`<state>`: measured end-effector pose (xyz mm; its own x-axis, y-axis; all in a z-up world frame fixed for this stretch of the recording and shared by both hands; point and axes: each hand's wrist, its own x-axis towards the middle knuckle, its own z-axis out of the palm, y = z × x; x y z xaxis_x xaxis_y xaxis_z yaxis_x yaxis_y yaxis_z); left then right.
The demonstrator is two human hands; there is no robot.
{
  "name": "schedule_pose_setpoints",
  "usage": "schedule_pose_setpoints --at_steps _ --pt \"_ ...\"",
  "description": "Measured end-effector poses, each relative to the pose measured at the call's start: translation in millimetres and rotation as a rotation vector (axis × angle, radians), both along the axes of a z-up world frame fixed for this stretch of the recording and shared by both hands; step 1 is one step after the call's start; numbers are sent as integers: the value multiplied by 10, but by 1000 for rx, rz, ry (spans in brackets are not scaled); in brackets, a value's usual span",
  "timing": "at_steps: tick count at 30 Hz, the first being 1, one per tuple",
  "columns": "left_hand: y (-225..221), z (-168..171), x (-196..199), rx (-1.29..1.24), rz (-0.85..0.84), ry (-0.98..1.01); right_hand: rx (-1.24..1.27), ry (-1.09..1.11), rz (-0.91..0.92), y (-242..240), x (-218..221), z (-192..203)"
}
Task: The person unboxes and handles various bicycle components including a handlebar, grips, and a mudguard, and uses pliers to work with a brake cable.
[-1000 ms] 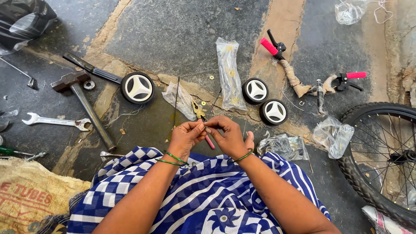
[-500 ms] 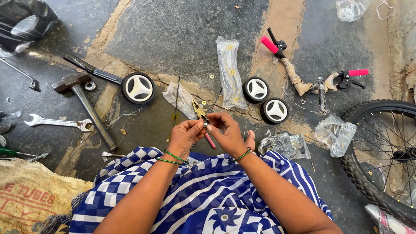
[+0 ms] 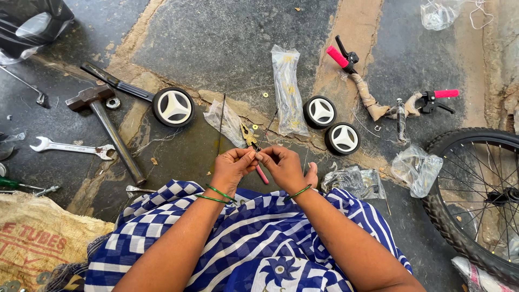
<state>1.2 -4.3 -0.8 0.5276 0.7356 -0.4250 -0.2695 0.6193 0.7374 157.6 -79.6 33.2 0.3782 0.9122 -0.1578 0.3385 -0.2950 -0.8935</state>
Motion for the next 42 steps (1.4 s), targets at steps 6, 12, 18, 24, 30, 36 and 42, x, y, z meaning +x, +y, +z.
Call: schedule_pose_setpoints --at_steps 6,12,18,24,30,36,42 --pt "6 -12 5 19 3 15 418 101 163 -19 -29 128" --pt "4 -90 2 27 -17 47 -15 149 -17 17 1 -30" --pt "34 -187 -24 -79 -40 63 342 -241 164 -41 -15 62" --pt "13 -134 1 -17 -11 97 -18 292 -48 39 8 -140" --pt "34 -210 -31 -95 -39 43 248 -240 142 -21 -55 71" --pt "44 -180 -33 -97 18 59 272 487 119 28 -36 55" --pt "4 -237 -32 -1 -6 73 -4 1 3 3 -53 -18"
